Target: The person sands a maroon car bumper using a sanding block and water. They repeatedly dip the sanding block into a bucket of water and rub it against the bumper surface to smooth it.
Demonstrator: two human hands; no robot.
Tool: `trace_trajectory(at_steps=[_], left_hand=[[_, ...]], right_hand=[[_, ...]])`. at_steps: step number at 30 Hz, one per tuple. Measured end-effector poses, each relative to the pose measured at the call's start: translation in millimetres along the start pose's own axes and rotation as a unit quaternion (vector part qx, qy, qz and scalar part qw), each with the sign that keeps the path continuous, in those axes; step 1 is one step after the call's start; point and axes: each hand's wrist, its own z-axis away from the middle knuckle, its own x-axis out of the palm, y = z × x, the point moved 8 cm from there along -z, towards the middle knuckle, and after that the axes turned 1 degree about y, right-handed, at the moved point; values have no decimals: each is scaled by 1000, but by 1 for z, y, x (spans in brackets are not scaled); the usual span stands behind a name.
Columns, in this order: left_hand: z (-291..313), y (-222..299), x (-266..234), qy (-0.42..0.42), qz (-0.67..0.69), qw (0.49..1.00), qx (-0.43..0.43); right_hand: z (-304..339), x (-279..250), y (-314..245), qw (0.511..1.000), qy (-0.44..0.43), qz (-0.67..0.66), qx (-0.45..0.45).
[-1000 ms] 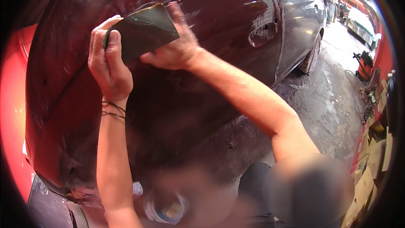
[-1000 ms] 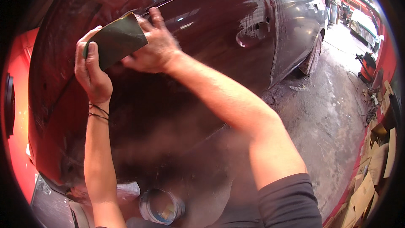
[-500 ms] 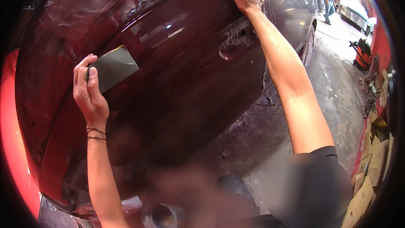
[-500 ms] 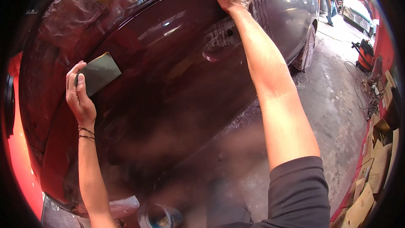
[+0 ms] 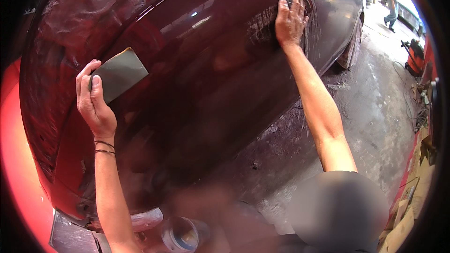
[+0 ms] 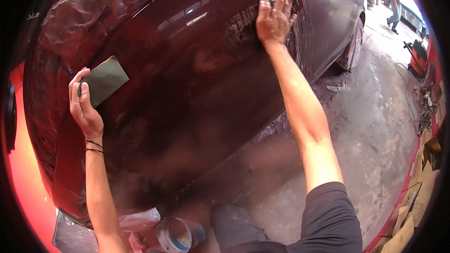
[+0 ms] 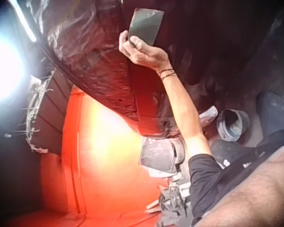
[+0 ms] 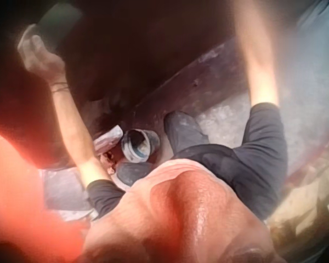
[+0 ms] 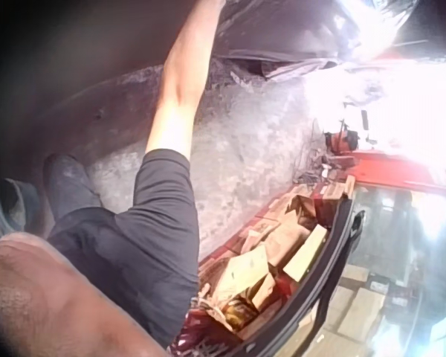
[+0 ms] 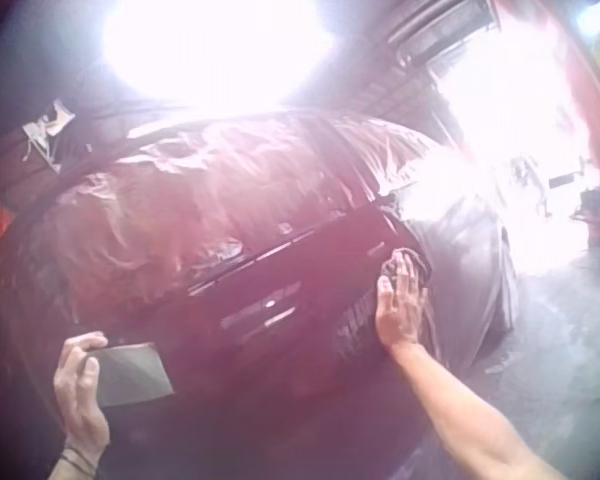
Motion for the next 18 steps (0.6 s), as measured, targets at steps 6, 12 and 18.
trace_trajectory(at_steps=[6, 12, 18], left_hand=[[0, -3, -5, -23, -22, 999, 10], [3, -6, -7, -33, -46, 998, 8], [0, -6, -12, -27, -40, 999, -16]], right_hand=[[102, -15, -159, 984, -109, -72, -121], [154, -42, -185, 938, -185, -142, -257], [103, -29, -69, 990, -94, -59, -92]])
